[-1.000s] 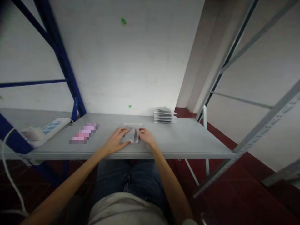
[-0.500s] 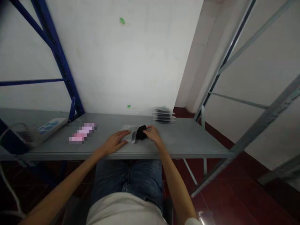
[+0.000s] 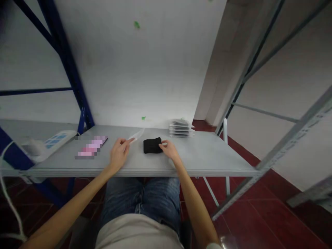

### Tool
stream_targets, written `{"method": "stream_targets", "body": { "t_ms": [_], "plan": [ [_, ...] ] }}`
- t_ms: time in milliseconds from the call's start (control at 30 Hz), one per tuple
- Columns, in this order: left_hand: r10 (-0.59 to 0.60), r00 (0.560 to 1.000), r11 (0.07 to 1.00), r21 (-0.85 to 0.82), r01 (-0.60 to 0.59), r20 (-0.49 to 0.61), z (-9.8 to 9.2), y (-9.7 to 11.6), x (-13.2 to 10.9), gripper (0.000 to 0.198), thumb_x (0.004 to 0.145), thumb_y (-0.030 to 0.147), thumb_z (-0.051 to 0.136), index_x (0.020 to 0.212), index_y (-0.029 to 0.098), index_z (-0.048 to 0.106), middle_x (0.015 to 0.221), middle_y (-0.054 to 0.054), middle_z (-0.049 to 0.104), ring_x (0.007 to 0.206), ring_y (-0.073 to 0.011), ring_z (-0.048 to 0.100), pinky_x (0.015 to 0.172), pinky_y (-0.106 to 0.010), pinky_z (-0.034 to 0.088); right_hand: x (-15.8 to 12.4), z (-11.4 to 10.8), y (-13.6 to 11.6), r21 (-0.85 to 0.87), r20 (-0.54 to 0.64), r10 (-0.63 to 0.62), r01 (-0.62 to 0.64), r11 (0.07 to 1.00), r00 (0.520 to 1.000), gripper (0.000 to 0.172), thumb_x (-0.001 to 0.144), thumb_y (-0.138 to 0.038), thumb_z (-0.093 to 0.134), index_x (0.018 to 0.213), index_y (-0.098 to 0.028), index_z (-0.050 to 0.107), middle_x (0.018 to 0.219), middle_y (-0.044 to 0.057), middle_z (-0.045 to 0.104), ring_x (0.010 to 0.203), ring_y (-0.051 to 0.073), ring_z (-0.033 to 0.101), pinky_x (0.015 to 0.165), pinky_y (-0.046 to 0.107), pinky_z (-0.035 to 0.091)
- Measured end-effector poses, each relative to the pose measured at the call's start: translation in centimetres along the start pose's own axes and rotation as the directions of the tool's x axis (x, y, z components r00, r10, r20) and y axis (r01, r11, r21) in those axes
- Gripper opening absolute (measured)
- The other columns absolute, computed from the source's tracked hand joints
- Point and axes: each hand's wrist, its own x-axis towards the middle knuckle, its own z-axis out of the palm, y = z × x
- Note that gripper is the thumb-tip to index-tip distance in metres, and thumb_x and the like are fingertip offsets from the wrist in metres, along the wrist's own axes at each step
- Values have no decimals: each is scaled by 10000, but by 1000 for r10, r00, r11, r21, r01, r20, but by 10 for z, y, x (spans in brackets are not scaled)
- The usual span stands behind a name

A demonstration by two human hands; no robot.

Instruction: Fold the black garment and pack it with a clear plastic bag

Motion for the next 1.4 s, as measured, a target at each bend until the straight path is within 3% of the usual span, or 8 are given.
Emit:
{"method": "stream_targets", "body": {
  "t_ms": [167, 333, 467, 600, 800, 1033, 1233, 1400],
  "plan": [
    [172, 984, 983, -73, -169, 34, 1, 3, -2, 348, 1004, 175, 489, 1247, 269, 719, 1025, -78, 650, 968, -222, 629, 795, -317, 542, -23, 14, -39, -165, -154, -274, 249, 954, 949, 422, 894, -308, 749, 1297, -233, 647, 1191, 86, 690, 873, 182, 701, 822, 316, 547],
    [313, 947, 941, -162, -299, 74, 4, 1, 1, 337, 1002, 170, 473, 1219, 244, 720, 1093, -88, 718, 1039, -236, 656, 922, -396, 551, -42, 13, -63, -170, -2, -647, 637, 752, 763, 265, 936, -251, 716, 1199, -286, 718, 1135, 36, 666, 842, 140, 657, 830, 280, 531],
    [382, 922, 915, -165, -369, 59, 3, 4, 3, 287, 997, 178, 499, 1173, 243, 717, 1121, -79, 745, 1094, -239, 661, 1018, -465, 494, -47, 24, -69, -218, -25, -756, 734, 643, 654, 120, 990, -273, 661, 1048, -258, 765, 1046, 40, 694, 958, 170, 649, 856, 276, 516],
    [379, 923, 915, -127, -384, -57, -2, 11, 3, 168, 970, 270, 629, 1114, 232, 708, 1125, -88, 730, 1091, -249, 642, 968, -441, 499, -50, 30, -71, -342, -61, -790, 731, 590, 610, 162, 1016, -304, 621, 1021, -238, 768, 997, 54, 710, 958, 192, 632, 841, 297, 511],
    [303, 952, 946, -109, -305, -32, -3, 10, -1, 216, 1021, 309, 552, 913, 237, 724, 854, -51, 701, 812, -188, 648, 800, -350, 518, -53, 26, -74, -367, -8, -733, 680, 635, 680, 230, 1049, -359, 556, 1076, -278, 770, 1038, 57, 717, 978, 190, 638, 868, 297, 507],
    [224, 973, 945, -254, -206, 45, -1, 11, -5, 276, 1048, 332, 484, 924, 232, 710, 906, -58, 724, 887, -186, 694, 833, -318, 558, -41, 12, -62, -425, 1, -653, 592, 685, 757, 240, 1051, -346, 549, 1087, -295, 781, 1058, 62, 723, 1018, 208, 619, 876, 305, 484],
    [75, 997, 956, -282, -75, -11, -1, 11, 0, 257, 1030, 369, 525, 855, 223, 643, 929, -51, 717, 919, -195, 696, 875, -331, 551, -23, -37, -24, -485, -136, -484, 367, 794, 865, 208, 1017, -351, 606, 1029, -259, 792, 1055, 60, 722, 1007, 219, 636, 836, 294, 454],
    [114, 987, 960, -269, -79, 114, 4, 11, 1, 240, 1033, 390, 519, 947, 224, 670, 950, -48, 735, 905, -207, 708, 856, -338, 559, -21, -75, -6, -488, -74, -262, 194, 851, 962, 120, 914, -346, 740, 920, -244, 804, 977, 46, 741, 812, 190, 655, 737, 279, 438]
  ]
}}
